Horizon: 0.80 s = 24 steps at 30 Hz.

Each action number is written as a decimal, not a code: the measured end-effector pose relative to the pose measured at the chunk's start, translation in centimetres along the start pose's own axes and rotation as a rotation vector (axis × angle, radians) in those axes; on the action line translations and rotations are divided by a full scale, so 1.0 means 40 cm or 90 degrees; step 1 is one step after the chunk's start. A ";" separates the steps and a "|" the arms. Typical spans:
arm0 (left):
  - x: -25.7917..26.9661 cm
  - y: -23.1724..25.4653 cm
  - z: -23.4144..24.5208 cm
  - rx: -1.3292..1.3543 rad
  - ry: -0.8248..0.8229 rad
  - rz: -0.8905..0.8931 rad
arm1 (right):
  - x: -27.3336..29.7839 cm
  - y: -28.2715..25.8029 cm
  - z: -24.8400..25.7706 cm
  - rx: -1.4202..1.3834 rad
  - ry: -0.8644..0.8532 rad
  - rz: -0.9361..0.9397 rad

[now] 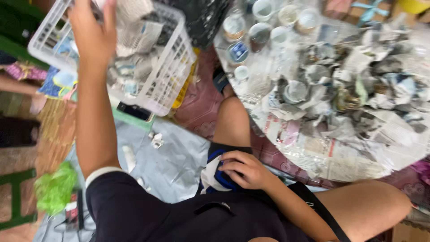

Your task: The person sits on the floor and wraps small ceramic cups with newspaper. They fold the paper around each cup, then place the wrapped items into a white plastic basket. The process is repeated for multiple cups.

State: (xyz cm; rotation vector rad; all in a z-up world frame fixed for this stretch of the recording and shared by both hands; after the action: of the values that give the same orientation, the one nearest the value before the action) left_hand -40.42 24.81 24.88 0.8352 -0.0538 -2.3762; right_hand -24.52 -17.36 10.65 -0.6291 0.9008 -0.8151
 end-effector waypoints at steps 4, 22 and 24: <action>0.111 0.301 -0.094 0.133 0.021 -0.138 | 0.098 0.033 0.051 -0.034 0.012 -0.091; 0.736 0.844 -0.835 1.404 -0.365 0.452 | 0.605 0.236 0.124 -0.210 0.440 -0.354; 0.716 0.838 -0.819 1.276 -0.387 0.299 | 0.593 0.241 0.115 -0.204 0.438 -0.370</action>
State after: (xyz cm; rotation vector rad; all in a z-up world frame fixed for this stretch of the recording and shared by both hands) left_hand -21.02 -13.37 -9.51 0.5298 -2.6825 -1.3098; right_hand -8.47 -31.03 -4.57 -0.9336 1.5256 -1.4749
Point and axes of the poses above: each hand's wrist, its own x-axis away from the middle knuckle, its own z-axis out of the back of the hand, y = z × x, the point moved 9 cm from there along -x, towards the middle knuckle, and after that the axes turned 13 degrees about -y, right-handed, at the moved point
